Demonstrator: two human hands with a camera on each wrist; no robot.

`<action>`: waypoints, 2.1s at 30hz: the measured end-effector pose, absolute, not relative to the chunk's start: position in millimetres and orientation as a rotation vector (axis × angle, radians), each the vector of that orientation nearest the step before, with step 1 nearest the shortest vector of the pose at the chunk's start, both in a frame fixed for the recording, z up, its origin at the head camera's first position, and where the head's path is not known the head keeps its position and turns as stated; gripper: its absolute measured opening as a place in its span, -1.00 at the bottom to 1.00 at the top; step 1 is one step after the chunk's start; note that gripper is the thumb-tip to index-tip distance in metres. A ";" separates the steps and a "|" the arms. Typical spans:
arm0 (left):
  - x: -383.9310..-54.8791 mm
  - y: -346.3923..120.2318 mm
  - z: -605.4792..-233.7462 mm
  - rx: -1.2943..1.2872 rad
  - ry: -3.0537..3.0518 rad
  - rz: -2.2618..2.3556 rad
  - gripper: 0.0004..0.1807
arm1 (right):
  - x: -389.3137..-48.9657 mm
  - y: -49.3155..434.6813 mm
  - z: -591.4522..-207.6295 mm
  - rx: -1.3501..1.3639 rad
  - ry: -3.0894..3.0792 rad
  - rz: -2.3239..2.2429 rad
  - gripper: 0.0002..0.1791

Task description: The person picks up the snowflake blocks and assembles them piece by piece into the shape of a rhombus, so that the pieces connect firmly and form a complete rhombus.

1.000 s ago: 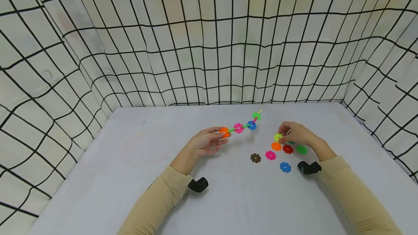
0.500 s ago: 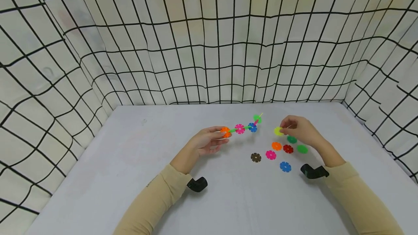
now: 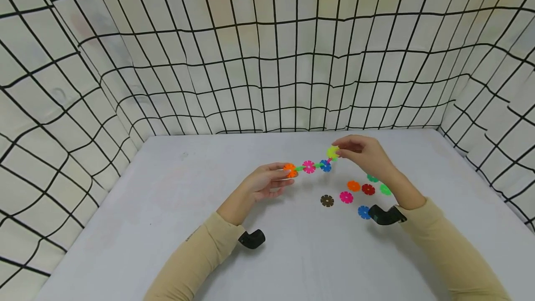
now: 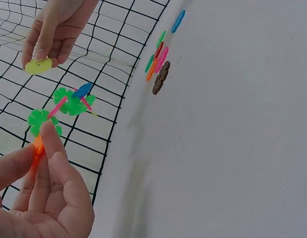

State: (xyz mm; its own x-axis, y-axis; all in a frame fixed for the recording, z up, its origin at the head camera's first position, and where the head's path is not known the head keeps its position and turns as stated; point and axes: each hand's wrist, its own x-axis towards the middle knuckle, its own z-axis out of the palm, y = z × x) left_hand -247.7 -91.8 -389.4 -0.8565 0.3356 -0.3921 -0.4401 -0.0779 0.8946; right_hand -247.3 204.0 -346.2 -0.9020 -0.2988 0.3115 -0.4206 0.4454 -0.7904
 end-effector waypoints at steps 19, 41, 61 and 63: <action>-239.3 -83.9 -385.9 -0.091 1.664 1.962 -0.69 | -254.6 163.3 -362.5 0.728 -2.464 1.598 -0.83; -237.7 -82.6 -390.3 -0.077 1.657 1.957 -0.94 | -254.8 154.1 -371.4 0.879 -2.527 1.448 -0.87; -233.8 -81.3 -389.5 -0.043 1.649 1.942 -0.96 | -256.8 155.3 -375.2 0.992 -2.537 1.417 -0.88; -233.8 -80.9 -389.3 -0.043 1.648 1.945 -0.95 | -256.9 155.5 -374.9 0.995 -2.532 1.445 -0.88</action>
State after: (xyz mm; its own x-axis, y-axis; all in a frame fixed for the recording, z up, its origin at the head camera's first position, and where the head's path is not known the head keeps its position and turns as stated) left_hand -233.8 -80.9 -389.3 -0.8293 0.4058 -0.3841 -0.4455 -0.0654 0.8929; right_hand -256.9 155.5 -374.9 -0.7896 -0.5022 0.3526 -0.5590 0.3518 -0.7508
